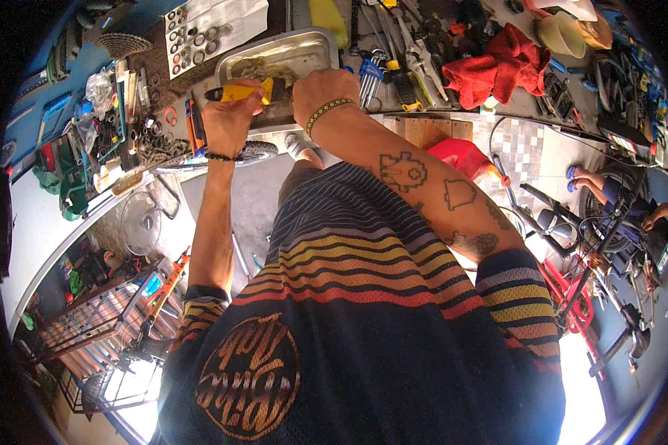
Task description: The person scrubs small metal parts in a metal tray using a yellow brush and a screwdriver. They repeatedly dip the brush into the tray and scrub the parts, occasionally picking up and placing down the parts.
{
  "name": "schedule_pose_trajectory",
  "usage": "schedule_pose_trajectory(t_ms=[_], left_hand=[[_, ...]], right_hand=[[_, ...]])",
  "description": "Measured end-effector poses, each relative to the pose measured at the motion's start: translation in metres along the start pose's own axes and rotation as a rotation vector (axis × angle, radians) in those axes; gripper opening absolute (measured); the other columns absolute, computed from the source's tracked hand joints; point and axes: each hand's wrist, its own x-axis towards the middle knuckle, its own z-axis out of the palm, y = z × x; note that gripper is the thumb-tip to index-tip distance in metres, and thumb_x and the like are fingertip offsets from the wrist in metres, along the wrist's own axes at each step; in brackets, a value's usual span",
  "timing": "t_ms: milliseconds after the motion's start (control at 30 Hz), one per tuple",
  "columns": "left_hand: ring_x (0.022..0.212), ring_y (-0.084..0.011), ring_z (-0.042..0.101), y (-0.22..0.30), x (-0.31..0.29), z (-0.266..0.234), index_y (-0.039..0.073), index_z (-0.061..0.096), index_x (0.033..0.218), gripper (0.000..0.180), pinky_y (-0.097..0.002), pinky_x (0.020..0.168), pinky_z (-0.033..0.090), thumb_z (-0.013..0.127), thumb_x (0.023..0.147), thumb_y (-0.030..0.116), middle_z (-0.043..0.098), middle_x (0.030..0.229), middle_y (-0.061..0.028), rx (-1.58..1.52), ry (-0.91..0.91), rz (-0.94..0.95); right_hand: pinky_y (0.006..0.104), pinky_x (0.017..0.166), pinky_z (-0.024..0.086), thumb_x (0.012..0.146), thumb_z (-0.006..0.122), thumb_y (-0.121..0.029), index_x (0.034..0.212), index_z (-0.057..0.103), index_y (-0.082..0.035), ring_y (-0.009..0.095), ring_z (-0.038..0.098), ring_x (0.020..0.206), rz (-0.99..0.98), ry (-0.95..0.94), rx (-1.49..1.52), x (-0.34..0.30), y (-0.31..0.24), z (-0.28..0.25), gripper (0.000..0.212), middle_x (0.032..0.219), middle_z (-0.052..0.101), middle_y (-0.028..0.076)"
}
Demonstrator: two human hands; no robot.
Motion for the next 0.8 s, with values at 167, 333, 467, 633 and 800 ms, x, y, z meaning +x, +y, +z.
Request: schedule_pose_trajectory(t_ms=[167, 333, 467, 633, 800], left_hand=[[0.078, -0.0106, 0.079, 0.015, 0.000, -0.001, 0.009, 0.084, 0.109, 0.016, -0.0264, 0.069, 0.060, 0.080, 0.094, 0.013, 0.083, 0.086, -0.0061, 0.248, 0.029, -0.018], [0.074, -0.0199, 0.080, -0.006, -0.001, 0.001, 0.013, 0.084, 0.104, 0.015, -0.0308, 0.069, 0.060, 0.081, 0.091, 0.021, 0.081, 0.083, -0.0114, 0.052, 0.005, -0.004], [0.075, -0.0194, 0.080, 0.007, 0.002, -0.005, 0.012, 0.084, 0.104, 0.015, -0.0300, 0.071, 0.060, 0.081, 0.091, 0.019, 0.082, 0.084, -0.0095, 0.413, 0.118, 0.141], [0.077, -0.0116, 0.078, 0.008, 0.001, -0.002, 0.010, 0.083, 0.105, 0.015, -0.0278, 0.072, 0.060, 0.080, 0.092, 0.016, 0.082, 0.086, -0.0071, 0.259, 0.073, 0.085], [0.075, -0.0091, 0.074, 0.009, 0.002, -0.002, 0.006, 0.082, 0.104, 0.013, -0.0260, 0.069, 0.057, 0.080, 0.093, 0.012, 0.081, 0.085, -0.0042, 0.179, 0.029, -0.021]], right_hand=[[0.0432, 0.084, 0.063, 0.100, 0.065, -0.026, 0.109, 0.084, -0.012, 0.028, 0.080, 0.105, 0.009, -0.019, 0.027, 0.000, 0.001, -0.001, 0.025, 0.110, 0.082, 0.014], [0.0435, 0.085, 0.063, 0.101, 0.064, -0.026, 0.107, 0.085, -0.012, 0.029, 0.080, 0.104, 0.006, 0.000, 0.029, -0.001, 0.001, -0.002, 0.026, 0.108, 0.082, 0.014], [0.0430, 0.083, 0.063, 0.100, 0.065, -0.026, 0.107, 0.085, -0.011, 0.029, 0.080, 0.103, 0.006, -0.008, 0.022, 0.000, 0.003, -0.003, 0.025, 0.106, 0.082, 0.013], [0.0426, 0.083, 0.063, 0.100, 0.066, -0.026, 0.105, 0.085, -0.011, 0.029, 0.080, 0.102, 0.015, -0.022, 0.029, -0.002, 0.001, -0.006, 0.024, 0.104, 0.083, 0.013], [0.0435, 0.084, 0.063, 0.100, 0.067, -0.027, 0.105, 0.085, -0.013, 0.029, 0.080, 0.101, 0.009, -0.006, 0.026, 0.002, 0.002, -0.002, 0.024, 0.105, 0.083, 0.012]])
